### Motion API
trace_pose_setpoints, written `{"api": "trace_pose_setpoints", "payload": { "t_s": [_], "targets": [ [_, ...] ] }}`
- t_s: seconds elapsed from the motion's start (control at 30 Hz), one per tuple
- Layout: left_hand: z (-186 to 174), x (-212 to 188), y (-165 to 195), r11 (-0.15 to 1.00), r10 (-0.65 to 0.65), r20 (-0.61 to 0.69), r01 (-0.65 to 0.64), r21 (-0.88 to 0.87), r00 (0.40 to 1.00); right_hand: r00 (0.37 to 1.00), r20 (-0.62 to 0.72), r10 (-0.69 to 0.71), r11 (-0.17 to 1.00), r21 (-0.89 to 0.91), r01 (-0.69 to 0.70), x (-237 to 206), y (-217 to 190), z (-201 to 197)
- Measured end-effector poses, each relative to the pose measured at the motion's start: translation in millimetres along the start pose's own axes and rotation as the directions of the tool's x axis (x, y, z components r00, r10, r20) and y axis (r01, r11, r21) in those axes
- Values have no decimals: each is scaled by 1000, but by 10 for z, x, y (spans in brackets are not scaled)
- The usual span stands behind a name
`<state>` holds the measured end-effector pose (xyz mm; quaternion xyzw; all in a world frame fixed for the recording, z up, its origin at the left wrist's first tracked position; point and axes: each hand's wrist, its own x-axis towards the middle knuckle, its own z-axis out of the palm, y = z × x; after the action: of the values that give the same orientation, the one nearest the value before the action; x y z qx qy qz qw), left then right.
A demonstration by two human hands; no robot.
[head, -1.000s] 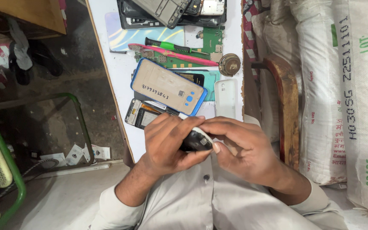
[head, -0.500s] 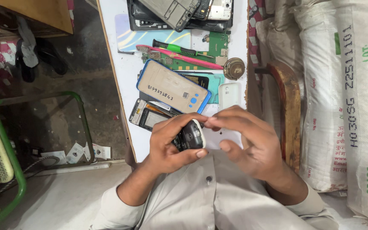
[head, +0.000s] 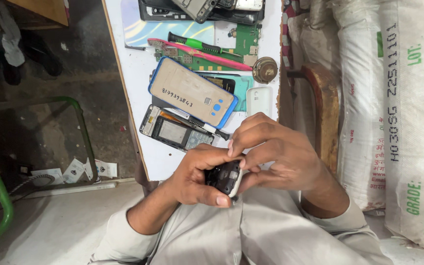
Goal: The person pries open the back cover of a feature phone, removes the battery, and uses a screwdriver to unscrew and work on the internal board. They handle the keypad, reposition the phone repeatedly, and press components back together while working over a bench covered with other phone parts.
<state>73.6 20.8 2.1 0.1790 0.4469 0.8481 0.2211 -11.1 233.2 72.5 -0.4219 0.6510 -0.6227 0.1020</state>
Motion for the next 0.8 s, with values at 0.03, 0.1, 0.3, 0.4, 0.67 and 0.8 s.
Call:
{"api": "trace_pose_setpoints", "payload": {
  "t_s": [0.03, 0.1, 0.3, 0.4, 0.67, 0.8],
  "targets": [
    [6, 2, -2, 1000, 7, 12, -7, 10, 1000, 1000, -1, 5, 1000, 5, -5, -7, -8, 3],
    [14, 13, -6, 1000, 14, 34, -14, 9, 999, 1000, 11, 25, 1000, 0, -25, -20, -29, -6],
    [34, 95, 99, 986, 99, 10, -100, 136, 995, 994, -19, 104, 994, -15, -104, -47, -93, -16],
    [45, 121, 249, 915, 127, -27, -107, 388, 992, 975, -149, 163, 987, 16, -163, -110, -128, 83],
    [51, 222, 464, 438, 319, 38, -183, 880, 947, 821, -269, 504, 854, 299, -427, -330, -247, 186],
    [68, 221, 493, 313, 290, 51, -145, 939, 956, 806, -186, 562, 820, 256, -512, -298, -274, 103]
  ]
}}
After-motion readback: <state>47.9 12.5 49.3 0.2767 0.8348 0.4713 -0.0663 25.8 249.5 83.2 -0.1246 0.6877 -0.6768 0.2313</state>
